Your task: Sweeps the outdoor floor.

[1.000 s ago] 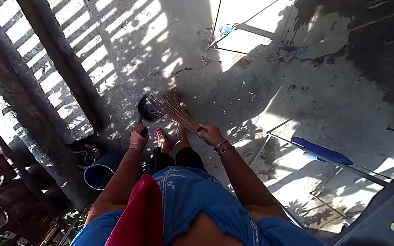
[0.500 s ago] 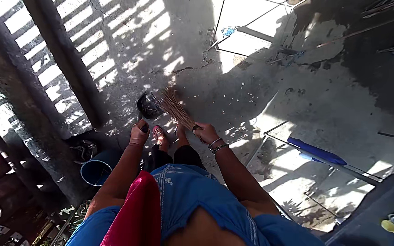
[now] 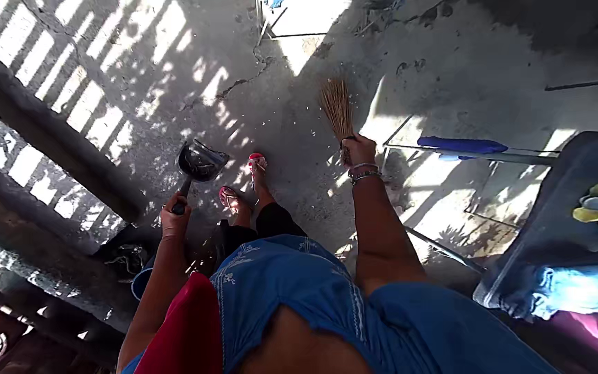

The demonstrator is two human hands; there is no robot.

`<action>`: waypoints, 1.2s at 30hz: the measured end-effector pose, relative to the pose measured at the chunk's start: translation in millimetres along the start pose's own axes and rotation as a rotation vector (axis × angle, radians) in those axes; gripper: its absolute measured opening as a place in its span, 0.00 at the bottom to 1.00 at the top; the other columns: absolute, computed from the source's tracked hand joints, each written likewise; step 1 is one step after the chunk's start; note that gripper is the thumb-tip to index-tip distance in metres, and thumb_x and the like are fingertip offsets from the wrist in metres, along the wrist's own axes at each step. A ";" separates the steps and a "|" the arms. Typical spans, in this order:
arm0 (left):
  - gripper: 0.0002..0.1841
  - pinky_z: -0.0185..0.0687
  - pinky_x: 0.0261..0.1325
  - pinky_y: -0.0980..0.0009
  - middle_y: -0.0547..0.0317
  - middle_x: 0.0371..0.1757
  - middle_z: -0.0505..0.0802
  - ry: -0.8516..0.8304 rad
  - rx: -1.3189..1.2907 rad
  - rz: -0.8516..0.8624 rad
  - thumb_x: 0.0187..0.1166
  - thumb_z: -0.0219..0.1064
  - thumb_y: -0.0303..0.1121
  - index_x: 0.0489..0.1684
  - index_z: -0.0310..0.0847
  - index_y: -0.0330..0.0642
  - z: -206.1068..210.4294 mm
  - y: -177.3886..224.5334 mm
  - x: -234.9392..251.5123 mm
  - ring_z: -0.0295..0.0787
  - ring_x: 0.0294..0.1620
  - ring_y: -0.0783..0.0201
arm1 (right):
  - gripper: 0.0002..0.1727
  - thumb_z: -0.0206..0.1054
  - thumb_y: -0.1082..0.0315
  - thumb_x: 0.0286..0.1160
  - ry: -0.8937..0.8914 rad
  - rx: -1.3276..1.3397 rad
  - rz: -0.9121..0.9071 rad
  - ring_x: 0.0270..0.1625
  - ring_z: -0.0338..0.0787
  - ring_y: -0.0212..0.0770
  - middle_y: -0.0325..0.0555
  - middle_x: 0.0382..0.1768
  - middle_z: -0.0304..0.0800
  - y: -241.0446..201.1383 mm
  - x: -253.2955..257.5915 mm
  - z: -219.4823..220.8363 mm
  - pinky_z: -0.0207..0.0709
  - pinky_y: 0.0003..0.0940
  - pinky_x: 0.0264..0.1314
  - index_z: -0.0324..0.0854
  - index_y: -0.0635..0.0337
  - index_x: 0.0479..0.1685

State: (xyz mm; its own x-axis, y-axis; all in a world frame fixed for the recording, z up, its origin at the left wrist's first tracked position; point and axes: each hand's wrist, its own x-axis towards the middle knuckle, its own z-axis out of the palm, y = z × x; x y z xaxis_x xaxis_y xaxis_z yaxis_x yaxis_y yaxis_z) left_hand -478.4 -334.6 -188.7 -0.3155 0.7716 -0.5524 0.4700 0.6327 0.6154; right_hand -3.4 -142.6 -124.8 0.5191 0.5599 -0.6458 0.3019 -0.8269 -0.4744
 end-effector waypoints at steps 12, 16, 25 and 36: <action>0.13 0.79 0.67 0.58 0.34 0.54 0.92 0.000 0.046 0.099 0.68 0.70 0.23 0.48 0.86 0.24 17.2 15.0 8.4 0.89 0.59 0.52 | 0.32 0.69 0.65 0.77 -0.710 -0.408 -0.142 0.46 0.91 0.55 0.65 0.60 0.88 50.2 -102.4 95.6 0.84 0.54 0.47 0.74 0.55 0.84; 0.13 0.77 0.72 0.61 0.28 0.57 0.90 -0.013 -0.022 0.146 0.65 0.70 0.19 0.46 0.83 0.19 15.2 17.4 9.7 0.86 0.65 0.50 | 0.25 0.67 0.70 0.78 -0.616 -0.143 -0.152 0.34 0.84 0.44 0.61 0.56 0.89 39.0 -66.4 35.5 0.78 0.41 0.32 0.80 0.61 0.76; 0.13 0.73 0.77 0.65 0.28 0.56 0.90 0.002 -0.035 0.178 0.62 0.71 0.18 0.43 0.84 0.18 23.4 27.2 15.1 0.85 0.68 0.52 | 0.36 0.67 0.65 0.79 -0.107 0.143 0.045 0.25 0.80 0.40 0.60 0.57 0.86 33.2 16.6 -27.2 0.77 0.37 0.23 0.65 0.54 0.90; 0.09 0.72 0.79 0.56 0.24 0.59 0.89 -0.071 0.067 0.156 0.64 0.68 0.16 0.40 0.84 0.17 41.5 55.5 18.7 0.83 0.72 0.42 | 0.28 0.71 0.67 0.78 -0.634 -0.230 -0.107 0.39 0.90 0.56 0.66 0.50 0.91 63.5 -72.0 34.8 0.83 0.53 0.45 0.78 0.61 0.79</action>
State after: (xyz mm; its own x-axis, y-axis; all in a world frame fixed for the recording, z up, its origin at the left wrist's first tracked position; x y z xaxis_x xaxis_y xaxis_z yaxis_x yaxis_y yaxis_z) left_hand -424.1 -287.7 -188.3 -0.1765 0.8518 -0.4932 0.5635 0.4983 0.6589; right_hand -49.4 -233.6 -129.3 -0.0709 0.5029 -0.8614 0.5237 -0.7162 -0.4613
